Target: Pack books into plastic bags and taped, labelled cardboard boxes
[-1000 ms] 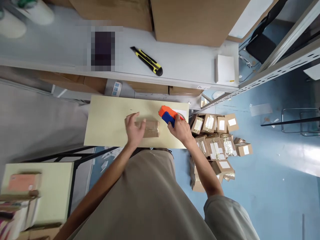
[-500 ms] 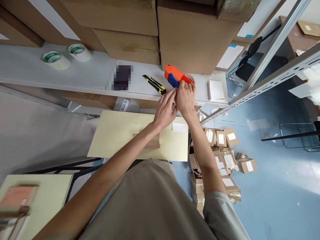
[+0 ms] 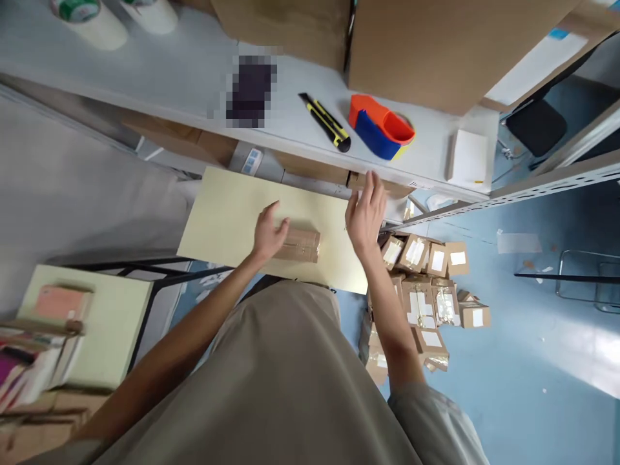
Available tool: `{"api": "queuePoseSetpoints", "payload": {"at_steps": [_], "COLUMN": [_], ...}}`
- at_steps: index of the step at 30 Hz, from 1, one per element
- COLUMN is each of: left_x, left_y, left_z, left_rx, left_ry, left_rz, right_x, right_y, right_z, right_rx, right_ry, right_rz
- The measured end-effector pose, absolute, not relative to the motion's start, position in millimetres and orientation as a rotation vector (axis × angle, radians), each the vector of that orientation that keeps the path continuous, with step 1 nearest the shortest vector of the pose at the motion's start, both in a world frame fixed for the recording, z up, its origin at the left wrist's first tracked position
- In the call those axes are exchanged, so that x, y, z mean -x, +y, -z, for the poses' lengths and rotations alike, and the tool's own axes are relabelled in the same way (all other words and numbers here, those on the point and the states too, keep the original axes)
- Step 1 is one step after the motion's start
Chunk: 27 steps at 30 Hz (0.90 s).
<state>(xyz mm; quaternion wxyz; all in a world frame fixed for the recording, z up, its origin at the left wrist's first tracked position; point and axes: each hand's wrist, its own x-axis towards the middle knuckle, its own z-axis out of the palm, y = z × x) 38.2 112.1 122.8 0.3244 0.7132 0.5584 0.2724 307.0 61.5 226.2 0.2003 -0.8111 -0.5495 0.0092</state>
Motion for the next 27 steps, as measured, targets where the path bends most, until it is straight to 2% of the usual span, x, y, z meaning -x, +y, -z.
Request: {"api": "queuePoseSetpoints", "payload": {"at_steps": [5, 7, 17, 21, 27], "left_x": [32.3, 37.0, 29.4, 37.9, 49.7], "left_y": [65.4, 52.6, 51.5, 59.1, 78.5], "left_z": [-72.5, -68.8, -63.4, -62.8, -64.9], "left_rx": [-1.387, -1.389, -1.450, -1.470, -1.443], "left_ry": [1.806, 1.788, 1.826, 1.726, 1.628], "left_rz": [-0.546, -0.493, -0.258, -0.271, -0.259], "right_x": [-215.4, -189.6, -165.6, -171.7, -183.0], "right_y": [-18.3, -31.6, -21.5, -19.3, -21.6], "right_z": [-141.0, -121.6, -102.1, -100.1, -102.9], "right_rx": [2.345, 2.360, 2.604, 2.665, 2.513], "right_ry": [-1.470, -1.432, -1.402, -1.363, -1.340], "right_rz": [-0.922, -1.129, -1.043, -1.052, -1.076]}}
